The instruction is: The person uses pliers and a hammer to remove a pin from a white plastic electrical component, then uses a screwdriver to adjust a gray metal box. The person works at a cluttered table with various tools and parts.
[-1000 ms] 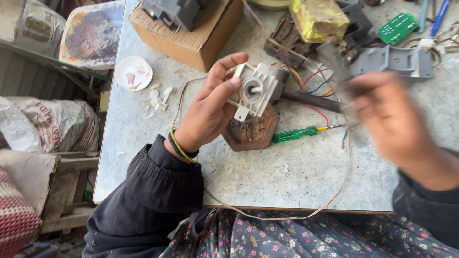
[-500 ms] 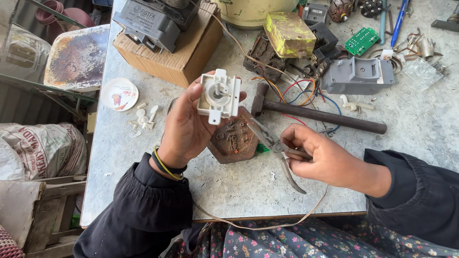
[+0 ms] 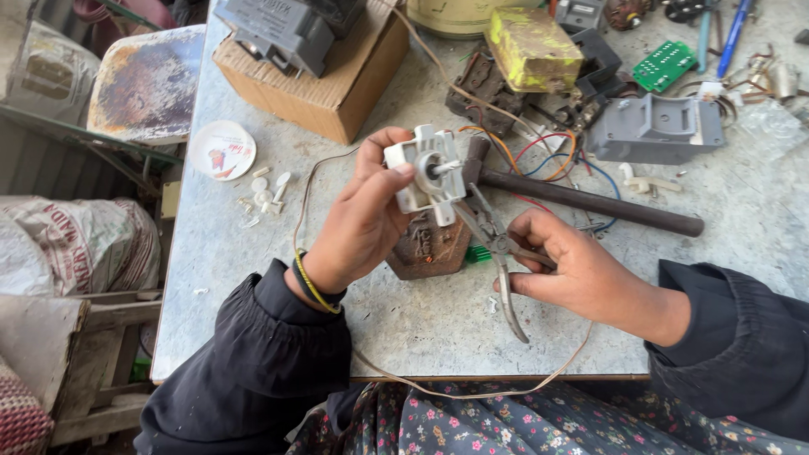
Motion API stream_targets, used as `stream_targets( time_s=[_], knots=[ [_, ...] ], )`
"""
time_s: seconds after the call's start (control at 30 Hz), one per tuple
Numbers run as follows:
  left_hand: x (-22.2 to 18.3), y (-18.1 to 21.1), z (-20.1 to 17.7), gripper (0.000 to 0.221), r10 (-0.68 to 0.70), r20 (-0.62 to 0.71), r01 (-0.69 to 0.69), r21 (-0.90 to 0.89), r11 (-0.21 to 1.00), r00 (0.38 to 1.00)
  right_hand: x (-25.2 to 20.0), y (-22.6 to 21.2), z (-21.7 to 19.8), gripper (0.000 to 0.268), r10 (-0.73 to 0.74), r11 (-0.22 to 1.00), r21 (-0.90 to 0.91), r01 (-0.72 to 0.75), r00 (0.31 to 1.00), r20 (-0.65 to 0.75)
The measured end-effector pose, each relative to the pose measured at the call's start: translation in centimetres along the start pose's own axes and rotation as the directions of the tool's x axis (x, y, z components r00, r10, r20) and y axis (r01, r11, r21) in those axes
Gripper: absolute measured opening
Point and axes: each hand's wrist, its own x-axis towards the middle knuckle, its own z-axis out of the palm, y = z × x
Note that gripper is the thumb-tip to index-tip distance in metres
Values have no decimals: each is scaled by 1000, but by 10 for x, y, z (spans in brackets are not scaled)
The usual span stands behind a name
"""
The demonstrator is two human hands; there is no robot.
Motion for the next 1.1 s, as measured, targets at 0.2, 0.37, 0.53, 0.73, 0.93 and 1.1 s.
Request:
stream_targets(
  time_s=[0.2, 0.37, 0.53, 0.73, 0.93, 1.1],
  knots=[
    [-4, -7, -2, 37, -28, 40, 24, 99, 995, 999, -1, -1, 1, 40, 4, 1000, -6, -4, 1000, -28],
    [-4, -13, 1, 40, 56, 82, -70, 179, 981, 995, 1, 1, 1, 42, 0, 999, 48, 1, 1000, -21],
    [-7, -15, 7, 40, 86, 87, -112, 367, 924, 993, 5, 4, 4, 42, 2, 989, 145, -5, 1000, 20],
    [-10, -18, 13, 45, 107, 90, -133, 367, 921, 990, 4, 3, 7, 48, -60, 974, 220, 43, 996, 70],
    [-11, -19, 16, 46, 154, 100, -181, 394, 901, 983, 0, -4, 11, 48, 18, 991, 129, -21, 999, 28],
    [-15, -17, 19, 46, 70, 63, -89, 387, 918, 996, -4, -9, 7, 46, -13, 990, 143, -2, 995, 103]
  ],
)
